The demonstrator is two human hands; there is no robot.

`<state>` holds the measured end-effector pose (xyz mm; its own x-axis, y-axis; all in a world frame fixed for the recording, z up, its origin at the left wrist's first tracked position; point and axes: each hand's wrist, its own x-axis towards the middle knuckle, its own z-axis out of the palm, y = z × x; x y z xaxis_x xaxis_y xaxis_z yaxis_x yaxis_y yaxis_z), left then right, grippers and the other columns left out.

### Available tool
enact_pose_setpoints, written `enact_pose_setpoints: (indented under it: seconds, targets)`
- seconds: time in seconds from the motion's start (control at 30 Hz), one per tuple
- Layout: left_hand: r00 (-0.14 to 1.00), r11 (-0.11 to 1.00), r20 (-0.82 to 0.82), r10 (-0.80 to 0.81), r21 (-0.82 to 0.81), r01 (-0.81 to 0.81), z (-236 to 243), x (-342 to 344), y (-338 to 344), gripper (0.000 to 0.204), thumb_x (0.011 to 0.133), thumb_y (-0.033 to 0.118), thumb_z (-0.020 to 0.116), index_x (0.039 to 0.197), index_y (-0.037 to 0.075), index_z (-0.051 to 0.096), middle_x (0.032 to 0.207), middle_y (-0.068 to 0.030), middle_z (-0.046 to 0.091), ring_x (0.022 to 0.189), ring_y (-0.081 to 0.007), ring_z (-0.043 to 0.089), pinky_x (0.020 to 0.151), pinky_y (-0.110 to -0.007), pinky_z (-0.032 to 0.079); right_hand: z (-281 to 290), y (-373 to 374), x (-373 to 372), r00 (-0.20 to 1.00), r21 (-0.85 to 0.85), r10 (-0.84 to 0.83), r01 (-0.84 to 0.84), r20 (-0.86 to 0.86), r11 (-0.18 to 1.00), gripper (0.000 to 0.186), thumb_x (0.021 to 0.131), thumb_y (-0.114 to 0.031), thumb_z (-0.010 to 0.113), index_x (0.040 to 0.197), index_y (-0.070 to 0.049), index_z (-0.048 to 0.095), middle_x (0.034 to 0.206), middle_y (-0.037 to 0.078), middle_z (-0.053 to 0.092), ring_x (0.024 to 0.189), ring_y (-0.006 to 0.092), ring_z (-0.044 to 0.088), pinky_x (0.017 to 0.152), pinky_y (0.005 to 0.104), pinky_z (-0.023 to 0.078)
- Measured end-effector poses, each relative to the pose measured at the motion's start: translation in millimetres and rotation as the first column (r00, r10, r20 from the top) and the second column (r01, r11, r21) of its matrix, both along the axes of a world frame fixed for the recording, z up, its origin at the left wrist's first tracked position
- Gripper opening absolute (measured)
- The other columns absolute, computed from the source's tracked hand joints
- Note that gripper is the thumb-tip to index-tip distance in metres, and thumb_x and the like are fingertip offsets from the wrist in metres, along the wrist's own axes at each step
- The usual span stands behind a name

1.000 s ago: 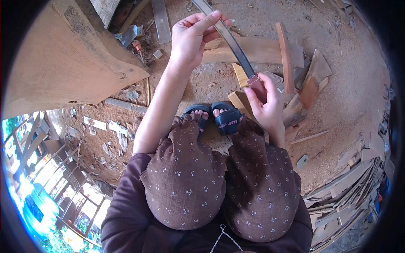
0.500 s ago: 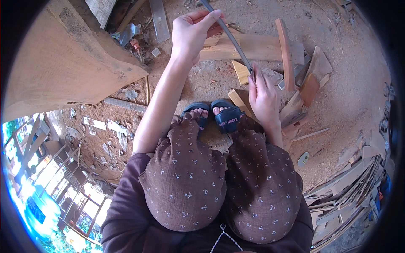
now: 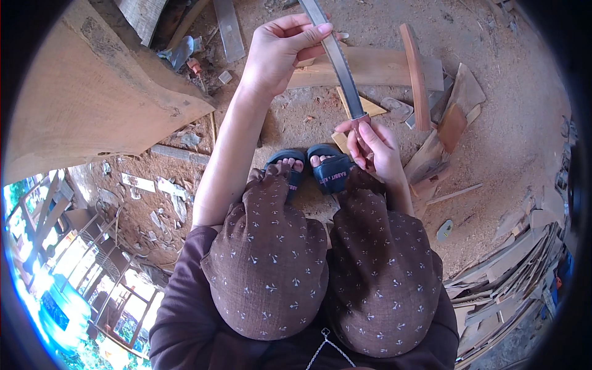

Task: Shave wood using a draw knife or similar metal tool.

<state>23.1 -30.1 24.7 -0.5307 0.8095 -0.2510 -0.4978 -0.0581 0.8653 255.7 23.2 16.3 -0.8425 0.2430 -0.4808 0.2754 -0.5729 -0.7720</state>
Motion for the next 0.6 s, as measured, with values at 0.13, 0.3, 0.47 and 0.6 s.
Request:
enact_pose_setpoints:
  seconds: [0.13,0.3,0.47,0.6]
  targets:
    - [0.999,0.994,0.025,-0.021,0.109,0.018,3,1,-2,0.023,0.086,0.004,0.062,0.108,-0.003,0.061,0.095,-0.0105,0.066,0.095,-0.0257,0.066,0.085,-0.032,0.056,3,-4,-1,1.0,0.067,-0.013,0.014,-0.02,0.998,0.035,0.101,-0.026,0.035,0.108,0.001,0.057,0.065,-0.001,0.048,0.048,0.0024,0.038,0.045,0.0162,0.03]
    - [0.999,0.997,0.038,-0.009,0.074,0.006,10,2,1,0.025,0.086,0.005,0.063,0.109,-0.003,0.061,0.097,-0.0113,0.067,0.094,-0.0227,0.066,0.08,-0.031,0.056,5,-4,-1,1.0,0.11,-0.014,0.015,-0.009,0.994,0.035,0.101,-0.026,0.035,0.107,0.001,0.058,0.065,-0.001,0.048,0.048,0.0028,0.038,0.045,0.0164,0.03]
    - [0.997,0.999,0.073,0.038,0.017,-0.039,19,5,4,0.018,0.087,0.003,0.062,0.104,-0.001,0.065,0.093,-0.0072,0.068,0.086,-0.0179,0.067,0.076,-0.029,0.056,7,-3,-1,1.0,0.144,-0.007,0.008,-0.004,0.99,0.035,0.101,-0.026,0.036,0.106,0.001,0.058,0.064,-0.001,0.048,0.048,0.0028,0.038,0.045,0.0167,0.03]
    - [0.998,0.999,0.053,0.018,0.026,-0.02,17,5,2,0.019,0.087,0.004,0.062,0.104,-0.001,0.064,0.093,-0.0085,0.068,0.087,-0.018,0.066,0.075,-0.029,0.056,8,-4,-1,1.0,0.175,-0.007,0.01,-0.018,0.984,0.034,0.101,-0.025,0.036,0.106,0.001,0.058,0.064,-0.001,0.048,0.048,0.0026,0.038,0.045,0.0166,0.03]
